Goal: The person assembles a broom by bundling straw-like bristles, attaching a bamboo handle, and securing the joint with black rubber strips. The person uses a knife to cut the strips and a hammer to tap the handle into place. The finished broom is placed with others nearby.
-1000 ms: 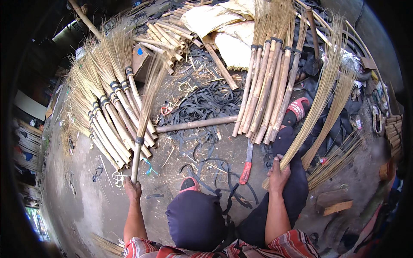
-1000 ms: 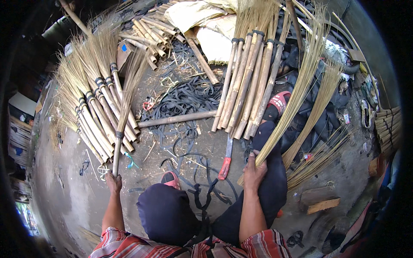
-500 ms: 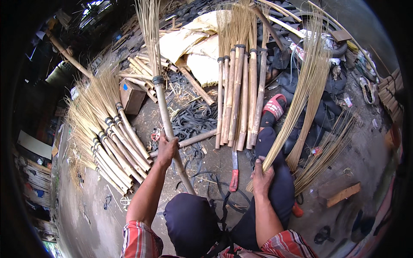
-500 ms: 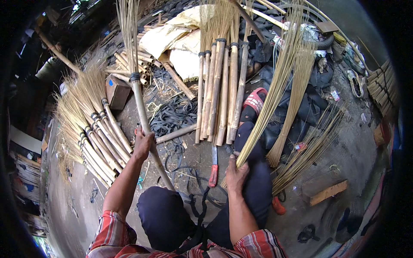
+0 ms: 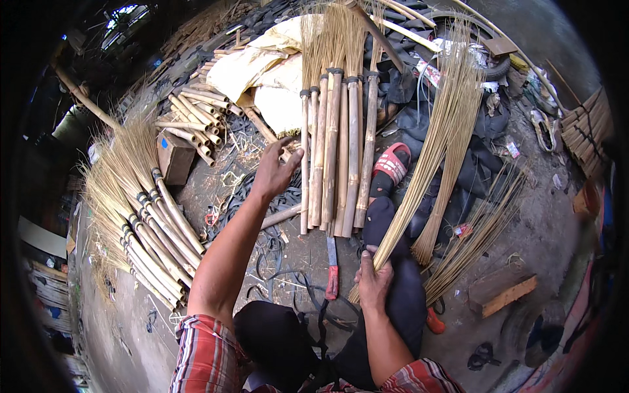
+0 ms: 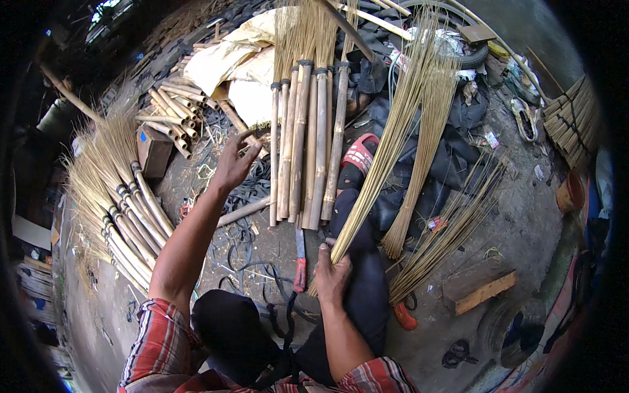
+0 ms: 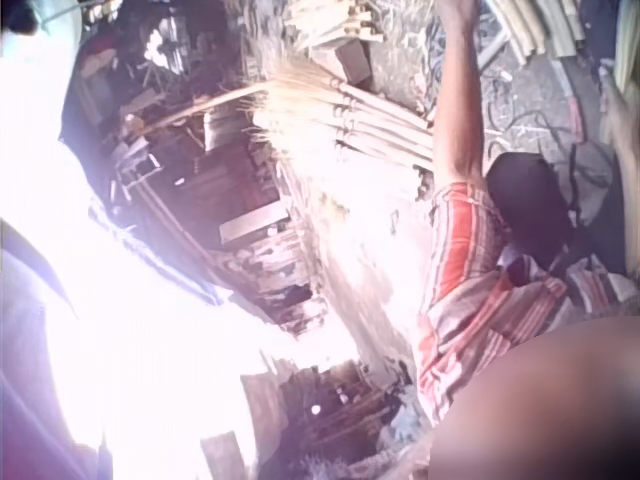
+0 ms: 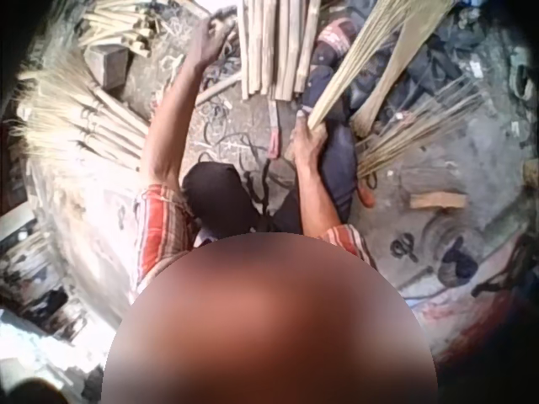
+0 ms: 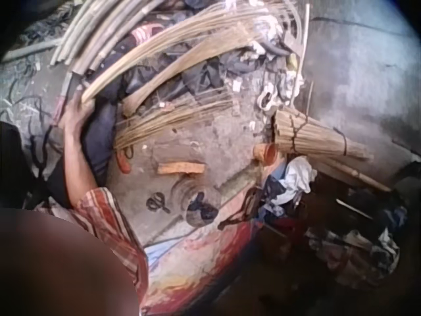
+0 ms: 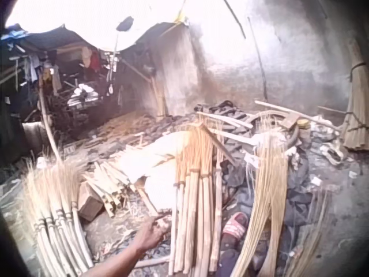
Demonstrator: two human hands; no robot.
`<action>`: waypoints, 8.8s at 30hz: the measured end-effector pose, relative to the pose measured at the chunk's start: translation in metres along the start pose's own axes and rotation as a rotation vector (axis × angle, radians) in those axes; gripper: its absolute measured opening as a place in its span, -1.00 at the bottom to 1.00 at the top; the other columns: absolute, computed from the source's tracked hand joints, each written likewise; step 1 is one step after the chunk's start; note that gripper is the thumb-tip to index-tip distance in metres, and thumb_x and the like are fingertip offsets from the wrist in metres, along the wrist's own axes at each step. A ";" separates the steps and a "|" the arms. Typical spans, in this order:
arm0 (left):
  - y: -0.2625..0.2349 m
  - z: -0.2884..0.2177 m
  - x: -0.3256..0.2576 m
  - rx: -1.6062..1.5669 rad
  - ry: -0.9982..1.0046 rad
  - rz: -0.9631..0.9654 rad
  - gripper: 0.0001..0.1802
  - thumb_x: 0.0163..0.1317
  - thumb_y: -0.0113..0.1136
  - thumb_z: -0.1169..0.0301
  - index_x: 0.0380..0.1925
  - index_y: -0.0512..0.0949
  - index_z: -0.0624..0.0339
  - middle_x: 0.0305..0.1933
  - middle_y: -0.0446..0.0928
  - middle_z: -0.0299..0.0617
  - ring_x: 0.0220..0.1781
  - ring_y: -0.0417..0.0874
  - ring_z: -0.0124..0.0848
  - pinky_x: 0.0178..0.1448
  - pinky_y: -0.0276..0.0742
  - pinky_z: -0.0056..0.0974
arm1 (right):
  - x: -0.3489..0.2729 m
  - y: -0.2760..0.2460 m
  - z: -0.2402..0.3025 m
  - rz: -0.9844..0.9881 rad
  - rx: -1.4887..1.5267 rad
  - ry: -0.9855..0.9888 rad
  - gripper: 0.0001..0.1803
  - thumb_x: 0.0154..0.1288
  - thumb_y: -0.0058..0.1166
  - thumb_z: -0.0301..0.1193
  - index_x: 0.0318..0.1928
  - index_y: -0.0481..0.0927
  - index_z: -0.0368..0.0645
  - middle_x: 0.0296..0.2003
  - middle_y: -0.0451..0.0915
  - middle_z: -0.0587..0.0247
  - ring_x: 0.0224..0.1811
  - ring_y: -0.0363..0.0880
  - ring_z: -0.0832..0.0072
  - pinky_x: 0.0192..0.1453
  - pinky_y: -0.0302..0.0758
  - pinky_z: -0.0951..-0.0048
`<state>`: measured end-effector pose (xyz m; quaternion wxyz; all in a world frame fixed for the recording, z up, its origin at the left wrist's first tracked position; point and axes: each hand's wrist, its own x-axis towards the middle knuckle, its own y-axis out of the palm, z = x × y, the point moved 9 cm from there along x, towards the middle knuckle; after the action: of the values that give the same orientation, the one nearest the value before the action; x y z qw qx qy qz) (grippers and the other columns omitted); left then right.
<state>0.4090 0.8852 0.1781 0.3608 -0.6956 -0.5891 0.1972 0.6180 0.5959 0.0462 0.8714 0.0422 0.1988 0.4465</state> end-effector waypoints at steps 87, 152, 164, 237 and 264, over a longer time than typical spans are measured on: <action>0.049 0.185 -1.111 -0.778 -1.277 -0.765 -0.55 0.53 0.06 0.08 0.23 0.45 0.11 -0.07 0.65 -0.20 -0.19 0.71 -0.30 -0.21 0.65 -0.29 | -0.001 -0.008 -0.029 0.030 -0.621 -0.257 -0.68 0.36 0.31 -0.20 -0.13 0.74 -0.23 -0.32 0.76 -0.03 -0.22 0.77 0.06 -0.02 0.62 0.11; 0.160 0.155 -0.068 -0.445 -0.300 0.277 -0.38 0.09 0.55 0.22 0.12 0.65 0.33 0.08 0.70 0.07 0.22 0.66 -0.16 0.35 0.56 -0.11 | 0.002 0.002 -0.022 0.015 -0.121 0.132 -0.76 0.59 0.10 -0.45 0.13 0.51 -0.30 -0.48 0.41 0.43 -0.58 0.39 0.72 -0.54 0.44 0.61; 0.048 0.228 -0.236 0.206 -0.515 0.264 -0.19 0.35 0.29 -0.21 0.30 0.56 0.26 0.41 0.43 0.34 0.46 0.47 0.20 0.54 0.40 0.03 | 0.000 0.010 -0.022 0.053 -0.184 0.023 -0.80 0.58 0.10 -0.45 0.08 0.53 -0.30 -0.43 0.45 0.40 -0.59 0.41 0.69 -0.53 0.43 0.57; -0.003 0.159 -0.232 -0.216 -0.464 -0.212 -0.22 -0.10 0.54 0.27 0.11 0.44 0.45 -0.04 0.66 0.28 0.03 0.74 0.11 0.16 0.65 0.02 | -0.020 -0.001 -0.009 0.022 -0.292 -0.178 -0.75 0.53 0.15 -0.40 0.06 0.59 -0.32 -0.44 0.56 0.31 -0.63 0.46 0.61 -0.54 0.41 0.46; 0.109 0.214 -0.123 -0.427 -0.592 0.058 -0.48 0.36 0.35 0.13 0.12 0.54 0.32 -0.23 0.67 -0.07 -0.19 0.71 -0.24 -0.11 0.65 -0.16 | -0.011 0.007 -0.017 0.036 -0.192 0.051 -0.73 0.54 0.17 -0.42 0.11 0.54 -0.31 -0.49 0.50 0.40 -0.61 0.43 0.68 -0.53 0.41 0.53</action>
<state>0.3043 0.8194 -0.0621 0.0155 -0.6845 -0.6759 0.2728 0.6008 0.5897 0.0359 0.8579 -0.0493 0.1765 0.4800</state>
